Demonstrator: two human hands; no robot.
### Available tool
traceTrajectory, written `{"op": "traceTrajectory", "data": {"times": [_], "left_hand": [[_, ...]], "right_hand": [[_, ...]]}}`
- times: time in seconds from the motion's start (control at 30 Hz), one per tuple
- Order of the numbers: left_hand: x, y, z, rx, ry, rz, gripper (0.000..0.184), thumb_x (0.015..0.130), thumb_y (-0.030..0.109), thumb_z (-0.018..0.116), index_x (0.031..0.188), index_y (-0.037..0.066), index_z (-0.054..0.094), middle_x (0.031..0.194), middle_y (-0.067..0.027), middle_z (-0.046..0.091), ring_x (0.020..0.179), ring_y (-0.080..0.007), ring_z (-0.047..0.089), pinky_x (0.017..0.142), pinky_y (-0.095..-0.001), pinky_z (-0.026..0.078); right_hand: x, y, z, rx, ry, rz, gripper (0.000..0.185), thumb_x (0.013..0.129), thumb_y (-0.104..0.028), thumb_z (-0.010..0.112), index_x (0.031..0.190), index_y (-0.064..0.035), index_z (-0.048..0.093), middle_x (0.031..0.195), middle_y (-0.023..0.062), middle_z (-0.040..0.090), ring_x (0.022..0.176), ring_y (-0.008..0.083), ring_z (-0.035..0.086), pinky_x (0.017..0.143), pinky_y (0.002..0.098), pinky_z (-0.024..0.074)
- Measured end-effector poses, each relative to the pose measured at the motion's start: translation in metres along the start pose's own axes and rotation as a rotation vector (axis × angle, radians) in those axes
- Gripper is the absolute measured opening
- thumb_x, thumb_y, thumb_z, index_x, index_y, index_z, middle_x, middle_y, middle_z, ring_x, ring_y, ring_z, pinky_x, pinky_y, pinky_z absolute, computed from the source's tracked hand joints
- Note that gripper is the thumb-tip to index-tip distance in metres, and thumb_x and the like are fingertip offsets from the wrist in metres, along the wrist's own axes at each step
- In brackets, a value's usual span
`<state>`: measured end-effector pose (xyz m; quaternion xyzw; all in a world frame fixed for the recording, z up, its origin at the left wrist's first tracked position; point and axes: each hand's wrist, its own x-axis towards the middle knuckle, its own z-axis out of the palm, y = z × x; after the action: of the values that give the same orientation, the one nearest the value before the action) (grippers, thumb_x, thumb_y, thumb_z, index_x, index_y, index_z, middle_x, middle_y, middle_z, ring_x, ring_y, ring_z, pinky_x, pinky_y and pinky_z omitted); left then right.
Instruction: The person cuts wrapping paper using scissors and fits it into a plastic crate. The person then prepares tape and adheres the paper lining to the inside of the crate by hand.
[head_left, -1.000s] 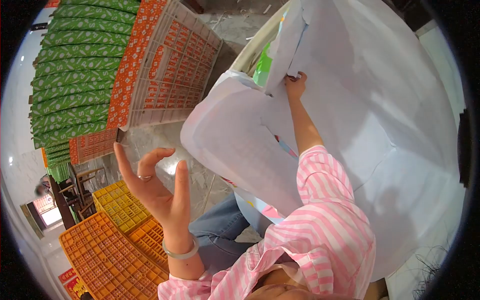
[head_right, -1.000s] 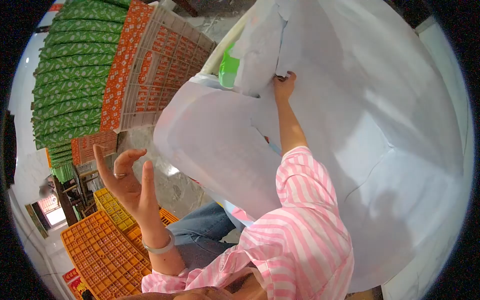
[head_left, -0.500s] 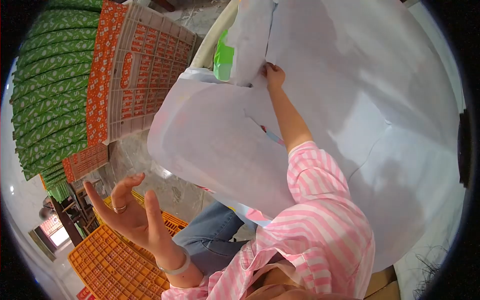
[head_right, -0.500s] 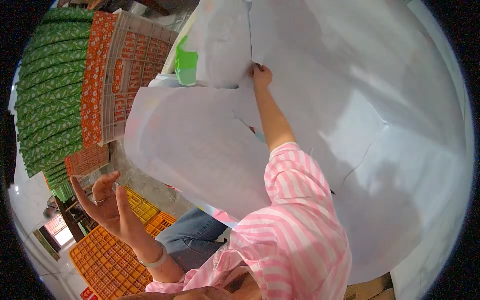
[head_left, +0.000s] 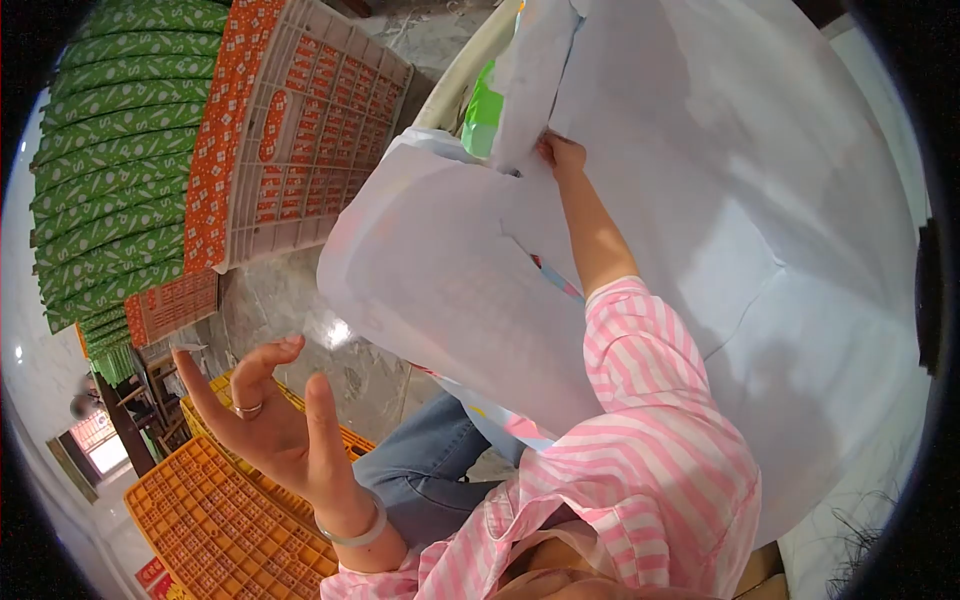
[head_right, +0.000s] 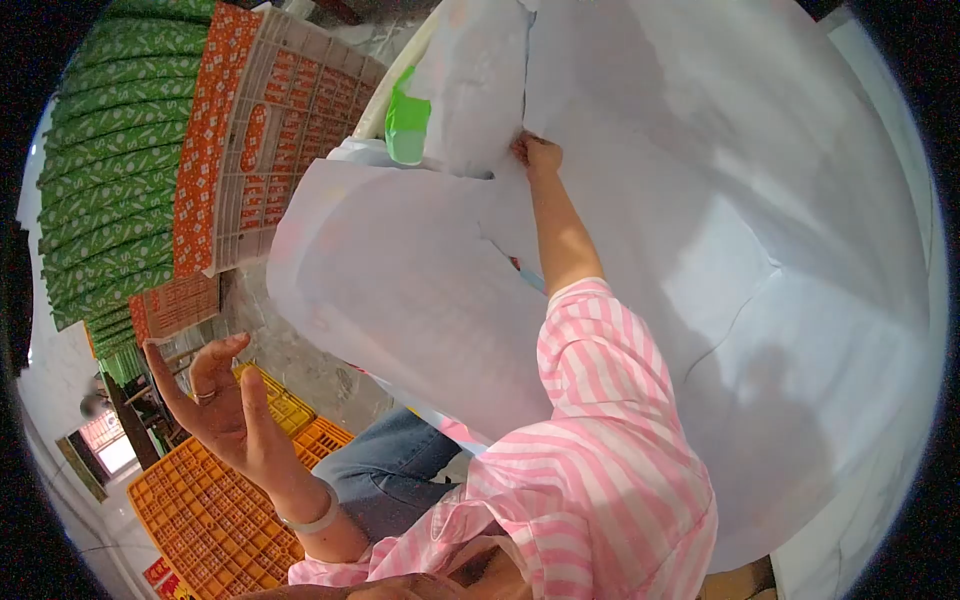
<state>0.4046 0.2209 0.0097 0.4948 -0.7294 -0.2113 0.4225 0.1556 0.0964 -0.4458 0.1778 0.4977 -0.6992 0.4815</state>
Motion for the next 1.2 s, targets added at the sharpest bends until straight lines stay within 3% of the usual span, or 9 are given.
{"op": "traceTrajectory", "data": {"times": [0.1, 0.37, 0.5, 0.57, 0.7, 0.77, 0.9, 0.97, 1.2], "left_hand": [[0.001, 0.001, -0.001, -0.006, 0.009, 0.002, 0.076, 0.081, 0.005, 0.063, 0.141, 0.002, 0.017, 0.094, -0.0101, 0.058, 0.092, -0.0178, 0.056, 0.090, -0.0322, 0.038], [0.001, -0.001, -0.001, -0.015, 0.009, 0.011, 0.076, 0.081, 0.006, 0.064, 0.141, 0.003, 0.018, 0.094, -0.0099, 0.058, 0.092, -0.0182, 0.056, 0.090, -0.0328, 0.039], [0.002, 0.002, 0.002, 0.009, 0.030, -0.034, 0.082, 0.076, 0.002, 0.062, 0.140, -0.002, 0.012, 0.090, -0.0118, 0.055, 0.091, -0.0205, 0.054, 0.090, -0.0357, 0.039], [0.003, 0.003, 0.003, 0.006, 0.025, -0.026, 0.082, 0.076, 0.002, 0.062, 0.140, -0.002, 0.012, 0.091, -0.0118, 0.055, 0.091, -0.0205, 0.054, 0.090, -0.0358, 0.039], [0.002, 0.000, 0.003, -0.009, 0.006, 0.014, 0.076, 0.081, 0.005, 0.062, 0.141, 0.001, 0.017, 0.094, -0.0106, 0.058, 0.092, -0.0189, 0.056, 0.092, -0.0343, 0.038], [0.002, -0.001, 0.002, -0.011, 0.002, 0.017, 0.076, 0.080, 0.005, 0.062, 0.141, 0.001, 0.017, 0.094, -0.0106, 0.058, 0.091, -0.0189, 0.056, 0.092, -0.0345, 0.038], [0.002, 0.000, 0.002, -0.006, -0.008, 0.021, 0.075, 0.081, 0.004, 0.061, 0.141, 0.002, 0.017, 0.094, -0.0104, 0.058, 0.091, -0.0189, 0.056, 0.092, -0.0347, 0.038], [0.001, -0.001, 0.002, -0.012, -0.007, 0.016, 0.075, 0.081, 0.004, 0.061, 0.141, 0.002, 0.017, 0.094, -0.0103, 0.058, 0.091, -0.0187, 0.056, 0.091, -0.0345, 0.039], [0.001, -0.001, 0.003, -0.037, -0.009, -0.001, 0.076, 0.080, 0.004, 0.062, 0.141, 0.003, 0.018, 0.093, -0.0098, 0.058, 0.091, -0.0182, 0.056, 0.091, -0.0339, 0.039]], "right_hand": [[0.001, -0.007, -0.001, -0.260, -0.021, -0.126, 0.012, 0.079, -0.001, 0.061, 0.085, 0.0096, 0.058, 0.078, 0.0163, 0.063, 0.059, 0.0219, 0.063, 0.050, 0.0274, 0.0551], [-0.008, -0.028, 0.006, -0.877, -0.048, -0.278, 0.018, 0.079, -0.009, 0.061, 0.069, 0.0052, 0.059, 0.063, 0.0124, 0.063, 0.051, 0.0198, 0.063, 0.050, 0.0295, 0.0529], [-0.008, -0.028, 0.004, -0.939, -0.059, -0.333, 0.020, 0.080, -0.011, 0.060, 0.069, 0.0049, 0.059, 0.061, 0.0112, 0.063, 0.052, 0.0195, 0.064, 0.051, 0.0290, 0.0520], [-0.009, -0.029, 0.005, -0.954, -0.073, -0.350, 0.019, 0.078, -0.011, 0.060, 0.068, 0.0047, 0.058, 0.068, 0.0137, 0.065, 0.055, 0.0203, 0.065, 0.053, 0.0280, 0.0535], [-0.014, -0.030, 0.002, -0.978, -0.072, -0.385, 0.017, 0.078, -0.011, 0.062, 0.069, 0.0036, 0.059, 0.066, 0.0126, 0.065, 0.053, 0.0198, 0.064, 0.053, 0.0279, 0.0534], [-0.006, -0.025, -0.001, -0.667, -0.010, -0.308, 0.016, 0.077, -0.008, 0.064, 0.069, 0.0044, 0.059, 0.067, 0.0122, 0.064, 0.055, 0.0200, 0.064, 0.054, 0.0283, 0.0544], [0.010, -0.005, -0.002, -0.520, 0.004, -0.283, 0.013, 0.076, -0.004, 0.065, 0.072, 0.0067, 0.058, 0.071, 0.0139, 0.063, 0.056, 0.0215, 0.063, 0.053, 0.0288, 0.0556], [0.009, 0.000, -0.001, -0.042, 0.023, -0.146, 0.016, 0.077, -0.006, 0.063, 0.071, 0.0080, 0.058, 0.067, 0.0154, 0.061, 0.053, 0.0214, 0.061, 0.050, 0.0318, 0.0556], [0.013, -0.008, 0.006, 0.018, 0.098, 0.011, 0.009, 0.079, 0.001, 0.060, 0.081, 0.0092, 0.057, 0.072, 0.0163, 0.060, 0.054, 0.0217, 0.060, 0.052, 0.0331, 0.0563]]}}
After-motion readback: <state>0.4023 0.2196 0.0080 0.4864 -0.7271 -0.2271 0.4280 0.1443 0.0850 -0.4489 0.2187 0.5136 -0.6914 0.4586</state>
